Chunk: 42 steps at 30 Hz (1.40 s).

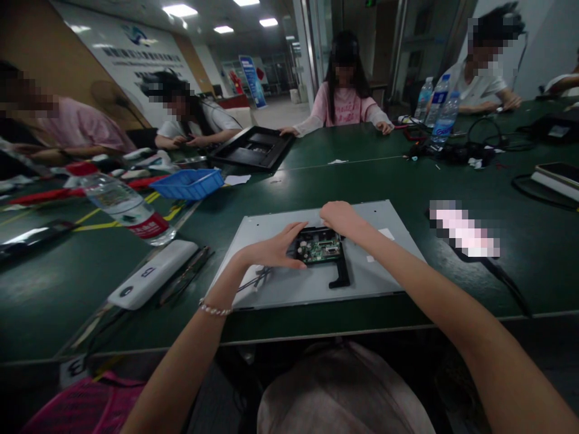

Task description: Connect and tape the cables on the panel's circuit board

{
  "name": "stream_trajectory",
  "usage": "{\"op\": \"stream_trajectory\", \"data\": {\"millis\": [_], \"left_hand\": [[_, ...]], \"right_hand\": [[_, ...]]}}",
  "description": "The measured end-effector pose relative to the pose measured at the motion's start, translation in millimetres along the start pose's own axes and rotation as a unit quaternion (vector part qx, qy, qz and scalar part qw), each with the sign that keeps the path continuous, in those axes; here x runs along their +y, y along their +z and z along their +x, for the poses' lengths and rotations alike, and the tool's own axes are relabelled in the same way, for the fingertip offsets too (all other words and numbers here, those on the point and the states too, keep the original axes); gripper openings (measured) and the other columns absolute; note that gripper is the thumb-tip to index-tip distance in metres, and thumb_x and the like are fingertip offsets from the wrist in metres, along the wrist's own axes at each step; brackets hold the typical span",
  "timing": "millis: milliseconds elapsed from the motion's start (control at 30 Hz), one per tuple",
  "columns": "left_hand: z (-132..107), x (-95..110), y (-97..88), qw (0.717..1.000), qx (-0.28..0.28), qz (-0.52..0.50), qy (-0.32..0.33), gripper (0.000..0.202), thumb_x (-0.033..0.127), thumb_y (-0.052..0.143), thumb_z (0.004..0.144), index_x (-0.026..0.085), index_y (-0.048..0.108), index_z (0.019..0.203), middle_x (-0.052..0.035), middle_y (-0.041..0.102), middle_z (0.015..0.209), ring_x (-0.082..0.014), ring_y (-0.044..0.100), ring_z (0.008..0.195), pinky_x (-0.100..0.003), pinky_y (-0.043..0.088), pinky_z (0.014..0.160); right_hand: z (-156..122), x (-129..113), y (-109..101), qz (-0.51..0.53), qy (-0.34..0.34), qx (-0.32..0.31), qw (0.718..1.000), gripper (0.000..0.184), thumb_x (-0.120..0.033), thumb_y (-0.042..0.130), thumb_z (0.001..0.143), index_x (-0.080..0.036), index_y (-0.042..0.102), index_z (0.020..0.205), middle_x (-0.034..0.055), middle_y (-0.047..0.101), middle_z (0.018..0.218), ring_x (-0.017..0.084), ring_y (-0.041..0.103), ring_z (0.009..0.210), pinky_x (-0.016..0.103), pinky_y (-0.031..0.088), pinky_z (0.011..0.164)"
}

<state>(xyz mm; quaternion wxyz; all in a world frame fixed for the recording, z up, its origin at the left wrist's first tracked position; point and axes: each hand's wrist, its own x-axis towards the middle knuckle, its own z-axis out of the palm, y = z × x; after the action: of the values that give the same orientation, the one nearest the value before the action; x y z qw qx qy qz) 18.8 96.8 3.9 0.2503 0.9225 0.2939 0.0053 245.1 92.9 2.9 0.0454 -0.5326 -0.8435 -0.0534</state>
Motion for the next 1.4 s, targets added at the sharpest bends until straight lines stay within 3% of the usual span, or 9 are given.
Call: {"op": "stream_trajectory", "data": {"millis": [233, 433, 633, 767, 933, 1167, 1400], "left_hand": [[-1, -1, 1.3, 1.000, 0.000, 0.001, -0.001, 0.113, 0.062, 0.068, 0.067, 0.012, 0.008, 0.149, -0.0190, 0.012, 0.155, -0.0342, 0.015, 0.143, -0.044, 0.019, 0.116], [0, -3, 2.4, 1.000, -0.005, 0.015, -0.001, 0.113, 0.063, 0.066, 0.068, 0.011, 0.007, 0.149, -0.0194, 0.010, 0.155, -0.0329, 0.013, 0.143, -0.041, 0.018, 0.116], [0, -2, 2.8, 1.000, 0.000, 0.011, 0.004, 0.111, 0.063, 0.065, 0.069, 0.014, 0.007, 0.149, -0.0184, 0.011, 0.155, -0.0339, 0.013, 0.143, -0.044, 0.018, 0.116], [-1, -1, 2.8, 1.000, -0.006, 0.009, -0.005, 0.113, 0.063, 0.066, 0.068, 0.010, 0.006, 0.149, -0.0204, 0.010, 0.155, -0.0336, 0.011, 0.144, -0.042, 0.017, 0.116], [-2, -3, 4.3, 1.000, 0.001, 0.008, 0.004, 0.112, 0.062, 0.066, 0.069, 0.014, 0.006, 0.149, -0.0179, 0.010, 0.156, -0.0339, 0.012, 0.143, -0.043, 0.018, 0.116], [-2, -1, 2.7, 1.000, -0.001, 0.007, 0.005, 0.112, 0.063, 0.066, 0.069, 0.015, 0.006, 0.150, -0.0168, 0.011, 0.156, -0.0335, 0.013, 0.143, -0.042, 0.018, 0.116], [-1, -2, 2.7, 1.000, -0.006, 0.006, -0.010, 0.115, 0.064, 0.066, 0.068, 0.013, 0.004, 0.150, -0.0185, 0.007, 0.156, -0.0337, 0.012, 0.144, -0.042, 0.017, 0.116]], "right_hand": [[-2, -1, 1, -0.042, 0.013, -0.001, 0.999, 0.031, -0.020, 0.043, 0.093, -0.010, 0.072, 0.088, 0.0193, 0.072, 0.093, 0.026, 0.067, 0.088, 0.032, 0.045, 0.071], [-21, 2, -1, -0.066, -0.048, 0.007, 0.997, 0.027, -0.014, 0.045, 0.091, -0.015, 0.071, 0.083, 0.0132, 0.073, 0.089, 0.023, 0.066, 0.083, 0.032, 0.043, 0.070], [-26, 0, 4, -0.044, -0.052, 0.002, 0.998, 0.024, -0.013, 0.048, 0.089, -0.015, 0.071, 0.084, 0.0138, 0.072, 0.090, 0.023, 0.065, 0.084, 0.033, 0.043, 0.073], [-28, 1, 5, 0.005, -0.026, 0.009, 1.000, 0.027, -0.019, 0.044, 0.092, -0.015, 0.071, 0.087, 0.0142, 0.072, 0.093, 0.024, 0.064, 0.088, 0.033, 0.043, 0.076], [-31, 7, 4, 0.080, -0.013, 0.009, 0.997, 0.025, -0.026, 0.048, 0.091, -0.019, 0.072, 0.095, 0.0102, 0.072, 0.101, 0.024, 0.063, 0.094, 0.033, 0.046, 0.079], [-50, 32, -4, 0.167, 0.026, 0.035, 0.985, 0.029, -0.025, 0.050, 0.087, -0.018, 0.071, 0.107, 0.0090, 0.069, 0.110, 0.025, 0.062, 0.103, 0.037, 0.046, 0.090], [-83, 52, 6, 0.259, 0.101, -0.041, 0.960, 0.035, -0.030, 0.064, 0.077, -0.019, 0.069, 0.110, 0.0095, 0.069, 0.107, 0.022, 0.066, 0.088, 0.033, 0.052, 0.078]]}}
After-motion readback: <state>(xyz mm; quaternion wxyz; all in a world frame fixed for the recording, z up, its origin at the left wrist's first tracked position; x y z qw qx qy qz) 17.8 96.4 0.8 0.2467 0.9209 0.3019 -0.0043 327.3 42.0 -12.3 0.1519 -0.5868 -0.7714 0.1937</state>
